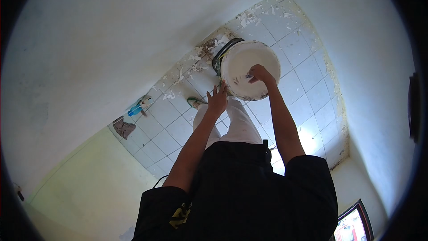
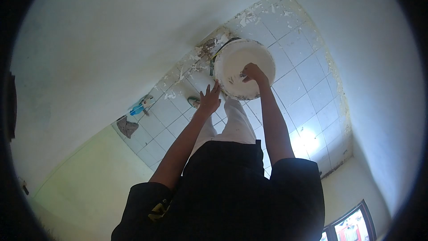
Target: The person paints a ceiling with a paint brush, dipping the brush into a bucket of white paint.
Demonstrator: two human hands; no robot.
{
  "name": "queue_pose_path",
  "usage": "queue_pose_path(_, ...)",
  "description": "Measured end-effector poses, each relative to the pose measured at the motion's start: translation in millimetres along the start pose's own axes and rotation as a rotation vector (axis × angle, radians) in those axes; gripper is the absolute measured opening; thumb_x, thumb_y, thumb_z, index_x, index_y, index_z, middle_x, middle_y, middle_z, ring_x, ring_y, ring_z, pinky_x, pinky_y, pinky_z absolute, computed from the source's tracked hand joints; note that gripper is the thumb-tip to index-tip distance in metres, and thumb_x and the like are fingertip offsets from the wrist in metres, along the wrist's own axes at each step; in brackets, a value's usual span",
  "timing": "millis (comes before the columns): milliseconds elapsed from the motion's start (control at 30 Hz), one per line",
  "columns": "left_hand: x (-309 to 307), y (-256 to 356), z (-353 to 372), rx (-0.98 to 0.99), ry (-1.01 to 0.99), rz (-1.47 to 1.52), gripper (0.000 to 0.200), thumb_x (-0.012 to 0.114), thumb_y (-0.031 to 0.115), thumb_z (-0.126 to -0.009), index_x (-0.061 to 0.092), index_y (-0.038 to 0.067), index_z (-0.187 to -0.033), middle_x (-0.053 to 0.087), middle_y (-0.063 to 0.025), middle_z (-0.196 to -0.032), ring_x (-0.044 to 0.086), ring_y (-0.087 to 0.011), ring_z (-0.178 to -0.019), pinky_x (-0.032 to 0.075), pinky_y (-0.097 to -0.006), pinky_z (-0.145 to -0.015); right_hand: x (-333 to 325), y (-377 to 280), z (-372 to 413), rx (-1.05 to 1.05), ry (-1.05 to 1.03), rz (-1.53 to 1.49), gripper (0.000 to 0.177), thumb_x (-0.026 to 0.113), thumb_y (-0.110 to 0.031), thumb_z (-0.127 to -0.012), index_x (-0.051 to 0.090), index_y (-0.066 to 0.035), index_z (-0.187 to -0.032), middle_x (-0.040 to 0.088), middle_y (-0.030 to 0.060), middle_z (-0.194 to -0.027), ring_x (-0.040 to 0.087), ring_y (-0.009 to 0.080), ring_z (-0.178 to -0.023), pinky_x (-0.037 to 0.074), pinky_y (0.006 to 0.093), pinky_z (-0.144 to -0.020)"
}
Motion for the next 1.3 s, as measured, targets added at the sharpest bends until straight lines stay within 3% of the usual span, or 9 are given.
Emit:
queue_pose_path(300, -2.9, -1.5, 2.2, 0.0, -0.003, -0.016, 0.072, 0.062, 0.029, -0.09, 0.029, 0.013, -0.152, 0.01, 0.0017, -0.163, 0.035, -0.0345, -0.139, 0.037, -0.068, -0.099, 0.5, 24.0, 46.8, 0.044, 0.199, -0.337, 0.016, 0.066, -0.004, -0.082, 0.066, 0.008, -0.092, 0.069, 0.0157, -0.076, 0.067, 0.0214, -0.058, 0.057, 0.0297, -0.055)
queue_pose_path(467, 1.0, -1.0, 1.3, -0.005, 0.026, -0.014, 0.07, 0.061, 0.027, -0.089, 0.031, 0.012, -0.151, 0.011, 0.0012, -0.163, 0.037, -0.0343, -0.138, 0.038, -0.0682, -0.099, 9.9, 22.2, 60.6, -0.136, 0.466, 0.185, 0.023, 0.068, -0.016, -0.08, 0.068, 0.005, -0.09, 0.063, 0.0093, -0.066, 0.05, 0.0149, -0.047, 0.043, 0.0298, -0.046)
queue_pose_path(567, 0.2, -1.8, 1.2, 0.005, 0.044, -0.019, 0.07, 0.061, 0.027, -0.089, 0.032, 0.012, -0.151, 0.011, 0.0007, -0.163, 0.038, -0.0344, -0.138, 0.039, -0.0681, -0.098, 11.0, 15.0, 64.9, -0.015, 0.388, 0.208, 0.021, 0.07, -0.017, -0.077, 0.07, 0.001, -0.088, 0.07, 0.0149, -0.075, 0.066, 0.0201, -0.067, 0.051, 0.0356, -0.062)
queue_pose_path(700, -0.1, -2.1, 1.9, 0.011, 0.03, -0.035, 0.069, 0.06, 0.026, -0.089, 0.032, 0.012, -0.151, 0.011, 0.0003, -0.163, 0.038, -0.0343, -0.137, 0.04, -0.0675, -0.097, 14.2, 31.3, 52.4, -0.001, 0.292, 0.091, 0.018, 0.069, -0.013, -0.075, 0.071, 0.0, -0.088, 0.065, 0.0082, -0.067, 0.058, 0.0167, -0.054, 0.047, 0.0318, -0.051)
queue_pose_path(767, -2.2, -0.9, 2.3, 0.01, 0.042, -0.024, 0.069, 0.06, 0.026, -0.09, 0.032, 0.012, -0.151, 0.011, 0.0002, -0.163, 0.039, -0.0343, -0.137, 0.04, -0.0674, -0.097, 22.8, 48.6, 38.9, -0.92, 0.44, 1.044, 0.017, 0.067, -0.012, -0.076, 0.071, 0.0, -0.086, 0.065, 0.009, -0.065, 0.06, 0.0177, -0.056, 0.047, 0.0313, -0.05)
queue_pose_path(867, 0.4, -1.9, 1.4, 0.001, 0.043, -0.024, 0.069, 0.061, 0.026, -0.089, 0.032, 0.012, -0.151, 0.011, 0.0003, -0.163, 0.039, -0.0342, -0.137, 0.039, -0.0675, -0.097, 27.6, 47.3, 34.1, -0.525, 0.26, 1.15, 0.023, 0.073, -0.013, -0.066, 0.072, -0.007, -0.088, 0.068, 0.0113, -0.073, 0.068, 0.0286, -0.078, 0.051, 0.0382, -0.083)
queue_pose_path(1000, 4.7, -2.5, -0.3, 0.022, 0.07, -0.058, 0.067, 0.06, 0.027, -0.09, 0.034, 0.012, -0.15, 0.014, -0.0005, -0.163, 0.038, -0.0344, -0.138, 0.039, -0.0678, -0.097, 16.7, 21.3, 35.3, -0.219, 0.216, 0.663, 0.018, 0.073, -0.013, -0.069, 0.072, -0.004, -0.084, 0.067, 0.0121, -0.067, 0.067, 0.0274, -0.067, 0.052, 0.0412, -0.073)
queue_pose_path(1067, 4.5, -2.6, -1.3, 0.026, 0.076, -0.076, 0.066, 0.06, 0.027, -0.09, 0.035, 0.012, -0.15, 0.016, -0.001, -0.162, 0.037, -0.0345, -0.138, 0.039, -0.068, -0.097, 13.4, -0.7, 31.6, 0.091, 0.233, 0.283, 0.027, 0.068, -0.019, -0.075, 0.067, 0.007, -0.07, 0.06, 0.016, -0.054, 0.053, 0.0226, -0.042, 0.045, 0.041, -0.052)
queue_pose_path(1300, 9.3, -3.6, -2.3, 0.035, 0.121, -0.112, 0.06, 0.054, 0.024, -0.093, 0.037, 0.012, -0.149, 0.017, -0.0013, -0.162, 0.037, -0.0351, -0.138, 0.037, -0.0696, -0.098, 26.9, -34.8, -18.6, -0.049, -0.105, 0.871, 0.018, 0.072, -0.017, -0.068, 0.07, 0.001, -0.067, 0.066, 0.0175, -0.062, 0.061, 0.0278, -0.05, 0.049, 0.0415, -0.058)
Point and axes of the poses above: each hand's wrist, its own z-axis away from the middle knuckle, its own x-axis out of the palm, y = z × x, the point moved 3 cm from there along -z, towards the middle knuckle
